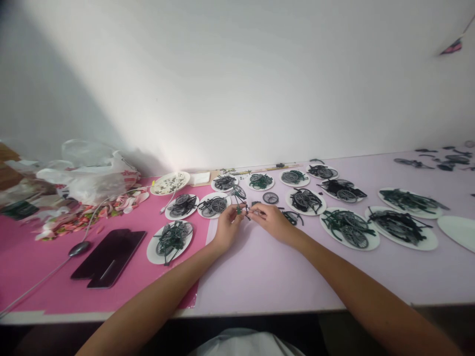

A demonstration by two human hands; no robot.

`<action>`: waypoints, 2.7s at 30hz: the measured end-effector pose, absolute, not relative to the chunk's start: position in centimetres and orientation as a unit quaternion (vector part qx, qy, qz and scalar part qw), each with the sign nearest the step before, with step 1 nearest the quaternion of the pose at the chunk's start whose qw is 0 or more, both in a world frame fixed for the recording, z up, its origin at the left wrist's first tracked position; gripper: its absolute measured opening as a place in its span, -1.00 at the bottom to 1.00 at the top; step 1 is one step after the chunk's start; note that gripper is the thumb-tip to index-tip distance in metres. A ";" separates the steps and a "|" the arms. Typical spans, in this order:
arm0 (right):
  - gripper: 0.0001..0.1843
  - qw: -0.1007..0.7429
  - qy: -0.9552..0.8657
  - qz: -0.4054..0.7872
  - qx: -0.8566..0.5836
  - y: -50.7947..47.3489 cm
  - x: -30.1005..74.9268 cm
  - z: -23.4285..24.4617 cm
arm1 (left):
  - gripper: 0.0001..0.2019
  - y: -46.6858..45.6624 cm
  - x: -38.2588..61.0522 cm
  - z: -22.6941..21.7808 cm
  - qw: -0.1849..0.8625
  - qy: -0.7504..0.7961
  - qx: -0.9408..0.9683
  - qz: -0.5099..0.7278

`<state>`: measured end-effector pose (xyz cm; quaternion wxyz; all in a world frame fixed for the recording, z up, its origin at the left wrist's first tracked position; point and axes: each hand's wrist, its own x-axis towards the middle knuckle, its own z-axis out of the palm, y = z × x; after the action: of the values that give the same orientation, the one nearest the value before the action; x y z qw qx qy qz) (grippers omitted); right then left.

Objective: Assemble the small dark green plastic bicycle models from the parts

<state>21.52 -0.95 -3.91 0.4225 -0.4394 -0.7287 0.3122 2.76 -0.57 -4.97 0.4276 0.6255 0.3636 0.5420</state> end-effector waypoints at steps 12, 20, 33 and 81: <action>-0.70 0.420 -0.731 0.299 -0.447 -1.4 21.2 -3.3 | -0.63 -0.2 2.9 -5.7 0.450 0.348 0.615 0.546; -0.72 0.420 -0.730 0.300 -0.449 -2.6 21.5 -2.0 | -0.70 -0.3 3.0 -5.6 0.456 0.341 0.612 0.549; -0.78 0.491 -0.742 0.195 -0.412 -2.0 21.1 -2.1 | -0.74 -1.0 2.9 -5.1 0.416 0.351 0.663 0.514; -0.88 0.478 -0.761 0.184 -0.398 -1.6 21.6 -2.6 | -0.79 -0.7 2.5 -5.3 0.267 0.372 0.735 0.501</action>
<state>21.55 -1.62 -2.64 0.4783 -0.3976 -0.7611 0.1838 2.48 -0.73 -5.31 0.2670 0.7345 0.3719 0.5008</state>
